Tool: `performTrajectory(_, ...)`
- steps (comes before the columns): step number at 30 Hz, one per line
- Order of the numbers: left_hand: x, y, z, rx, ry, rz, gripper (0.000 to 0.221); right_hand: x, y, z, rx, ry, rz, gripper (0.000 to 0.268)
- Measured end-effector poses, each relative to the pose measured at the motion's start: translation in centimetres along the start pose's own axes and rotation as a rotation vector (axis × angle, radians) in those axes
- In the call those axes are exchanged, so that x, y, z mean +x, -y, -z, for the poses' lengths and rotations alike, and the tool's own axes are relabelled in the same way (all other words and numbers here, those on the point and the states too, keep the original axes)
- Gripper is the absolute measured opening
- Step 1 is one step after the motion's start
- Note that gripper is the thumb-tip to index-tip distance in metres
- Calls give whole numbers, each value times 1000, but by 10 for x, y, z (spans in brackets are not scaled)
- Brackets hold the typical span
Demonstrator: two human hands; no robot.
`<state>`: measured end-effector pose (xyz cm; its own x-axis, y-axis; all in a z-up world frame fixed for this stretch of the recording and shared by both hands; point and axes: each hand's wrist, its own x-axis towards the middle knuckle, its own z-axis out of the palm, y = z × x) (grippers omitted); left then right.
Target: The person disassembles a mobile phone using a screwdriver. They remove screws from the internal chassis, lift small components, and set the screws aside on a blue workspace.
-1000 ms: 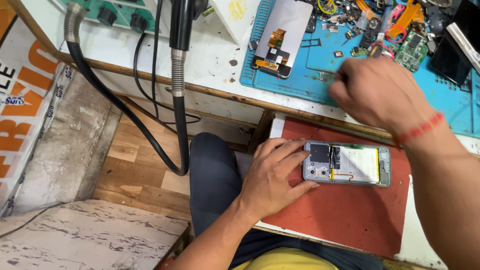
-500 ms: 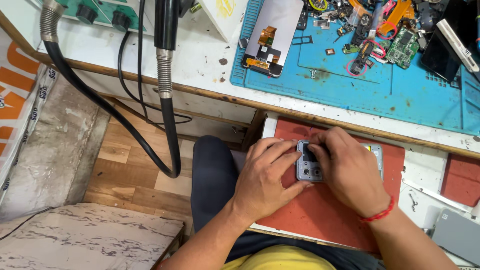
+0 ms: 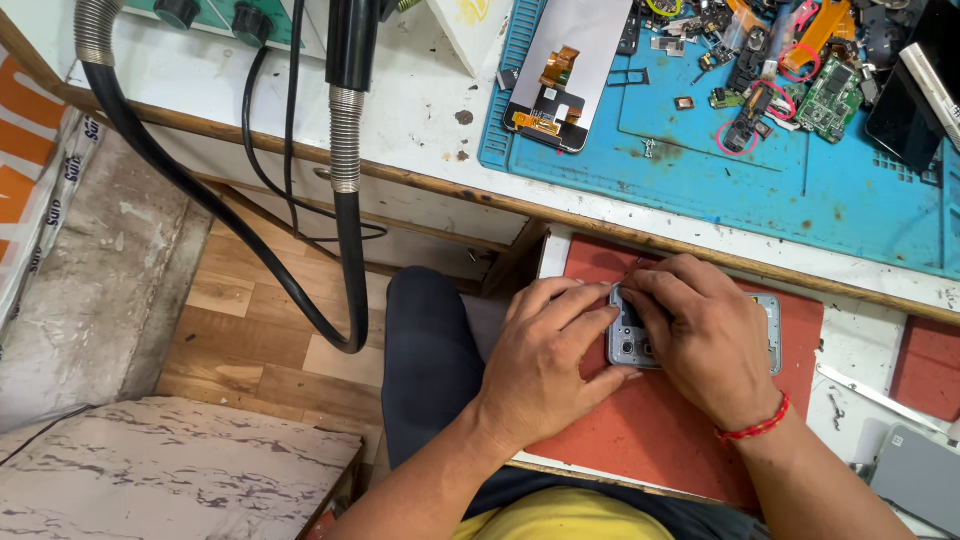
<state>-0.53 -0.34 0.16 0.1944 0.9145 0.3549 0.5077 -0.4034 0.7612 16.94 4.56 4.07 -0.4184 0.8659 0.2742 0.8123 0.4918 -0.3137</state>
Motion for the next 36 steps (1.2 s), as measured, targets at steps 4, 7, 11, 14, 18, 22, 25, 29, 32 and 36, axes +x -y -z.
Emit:
performTrajectory(4,0,0,0,-2,3,4,57,-1,-1,2,-37,-6,42,15)
performTrajectory(7,1,0,1,-5,4,9,58,-2,-1,4,-51,10,32,16)
performTrajectory(11,1,0,1,-8,13,10,57,-3,-2,6,5,18,3,19)
performTrajectory(14,1,0,1,-2,18,10,57,-4,-1,5,12,34,-54,19)
performTrajectory(18,0,1,0,6,18,11,57,-3,1,7,36,32,-73,19)
performTrajectory(22,2,2,0,-9,12,10,58,-14,-4,27,209,8,-308,29)
performTrajectory(25,-1,2,-1,-1,0,-6,57,-28,-13,46,762,-189,-450,20)
performTrajectory(29,1,0,-1,12,-11,-6,56,-15,-22,34,1009,-372,-178,21)
performTrajectory(32,1,-3,-2,13,-23,3,56,6,-26,15,970,-392,-60,27)
performTrajectory(36,1,-4,-1,20,-18,8,55,11,-22,-13,914,-386,-22,38)
